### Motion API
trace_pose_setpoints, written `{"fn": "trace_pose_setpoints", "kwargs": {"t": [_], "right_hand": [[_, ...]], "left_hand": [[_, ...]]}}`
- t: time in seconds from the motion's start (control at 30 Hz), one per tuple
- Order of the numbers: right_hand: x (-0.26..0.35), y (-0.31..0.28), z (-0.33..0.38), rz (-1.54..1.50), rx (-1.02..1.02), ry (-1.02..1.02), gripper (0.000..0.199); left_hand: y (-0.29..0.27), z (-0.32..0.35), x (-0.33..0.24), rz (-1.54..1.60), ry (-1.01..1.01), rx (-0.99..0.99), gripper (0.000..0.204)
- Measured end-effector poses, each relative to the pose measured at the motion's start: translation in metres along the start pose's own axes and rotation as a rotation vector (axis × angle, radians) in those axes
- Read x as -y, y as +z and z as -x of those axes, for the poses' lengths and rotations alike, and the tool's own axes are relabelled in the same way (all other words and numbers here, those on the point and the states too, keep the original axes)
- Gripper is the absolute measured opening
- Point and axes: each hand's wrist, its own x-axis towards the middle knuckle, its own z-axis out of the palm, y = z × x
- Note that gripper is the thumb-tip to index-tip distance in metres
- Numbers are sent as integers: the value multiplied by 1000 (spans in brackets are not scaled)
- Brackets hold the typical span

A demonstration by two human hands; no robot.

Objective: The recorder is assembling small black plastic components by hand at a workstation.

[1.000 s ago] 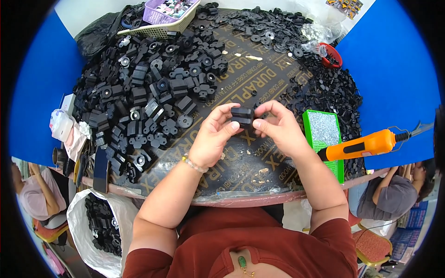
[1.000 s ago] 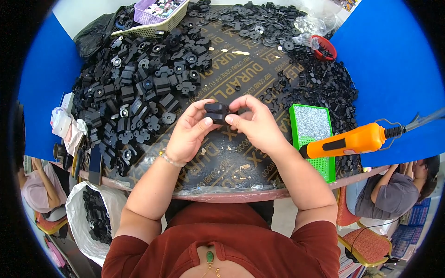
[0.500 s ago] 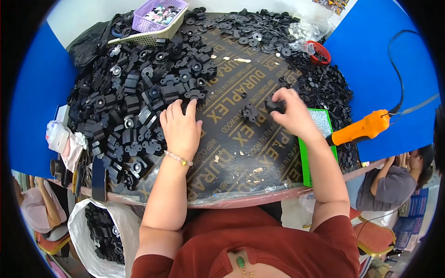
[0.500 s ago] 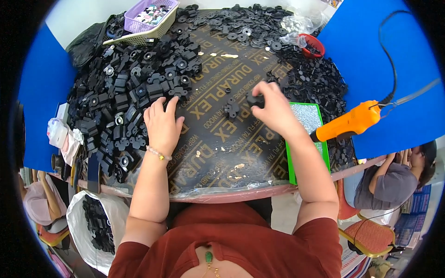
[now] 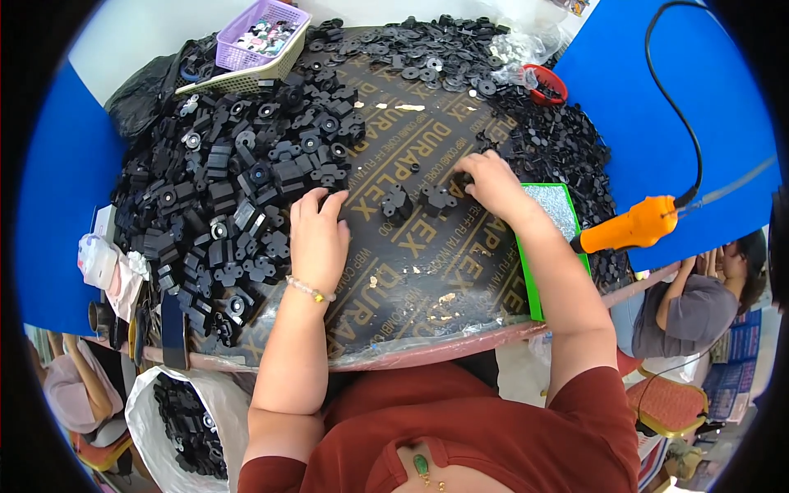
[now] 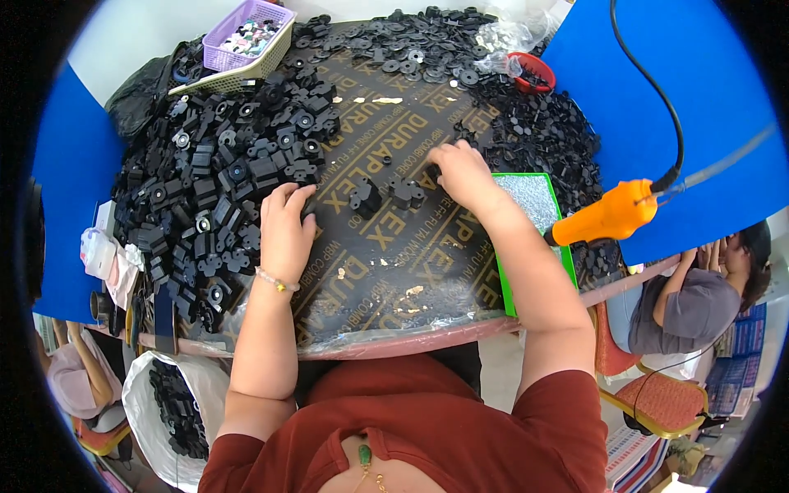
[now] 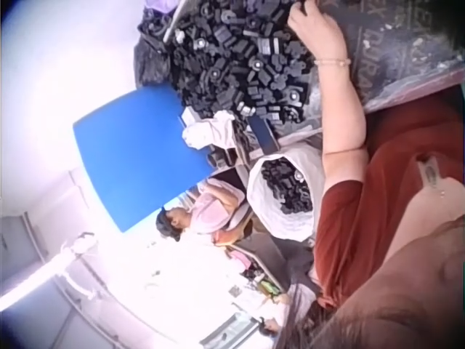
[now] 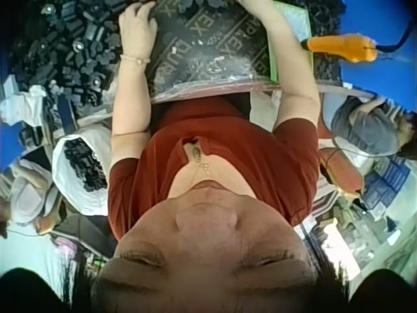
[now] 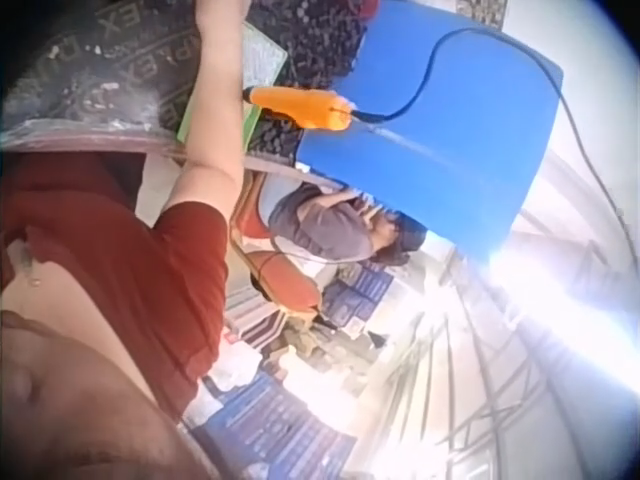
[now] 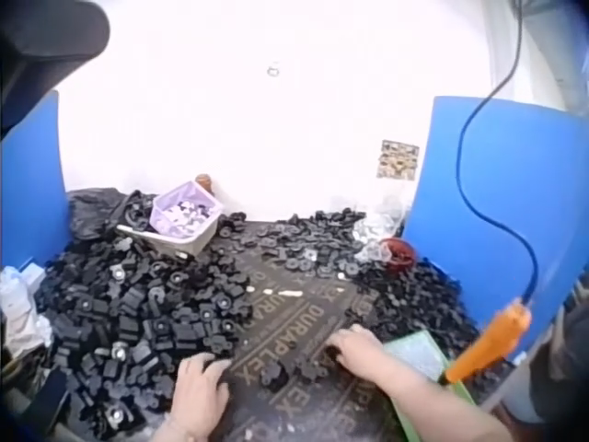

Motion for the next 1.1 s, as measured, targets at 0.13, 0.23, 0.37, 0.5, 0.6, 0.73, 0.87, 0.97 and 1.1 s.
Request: {"fn": "trace_pose_setpoints", "kwargs": {"t": [0.13, 0.23, 0.37, 0.5, 0.6, 0.73, 0.87, 0.97, 1.1], "right_hand": [[-13, 12, 0, 24, -63, 9, 18], [-13, 13, -6, 40, -158, -13, 18], [16, -24, -7, -332, -197, 149, 21], [31, -50, -5, -1058, -186, 210, 27], [76, -64, 2, -1654, 148, 414, 27], [95, -35, 13, -1792, 353, 372, 21], [117, -24, 20, -1605, 193, 242, 25], [118, -28, 22, -1427, -3, 256, 27], [109, -42, 19, -1649, -69, 366, 30]], "left_hand": [[-4, -8, -13, 1071, -354, 81, 37], [-5, -8, -12, 1795, -510, 219, 39], [0, -5, -9, 2043, -591, 289, 41], [10, -7, -15, 2133, -647, 343, 35], [6, -3, -18, 2079, -646, 327, 30], [16, 6, -21, 1913, -583, 279, 24], [19, 7, -18, 1854, -589, 335, 27], [8, 5, -27, 1904, -582, 360, 38], [4, 2, -34, 1912, -536, 296, 58]]}}
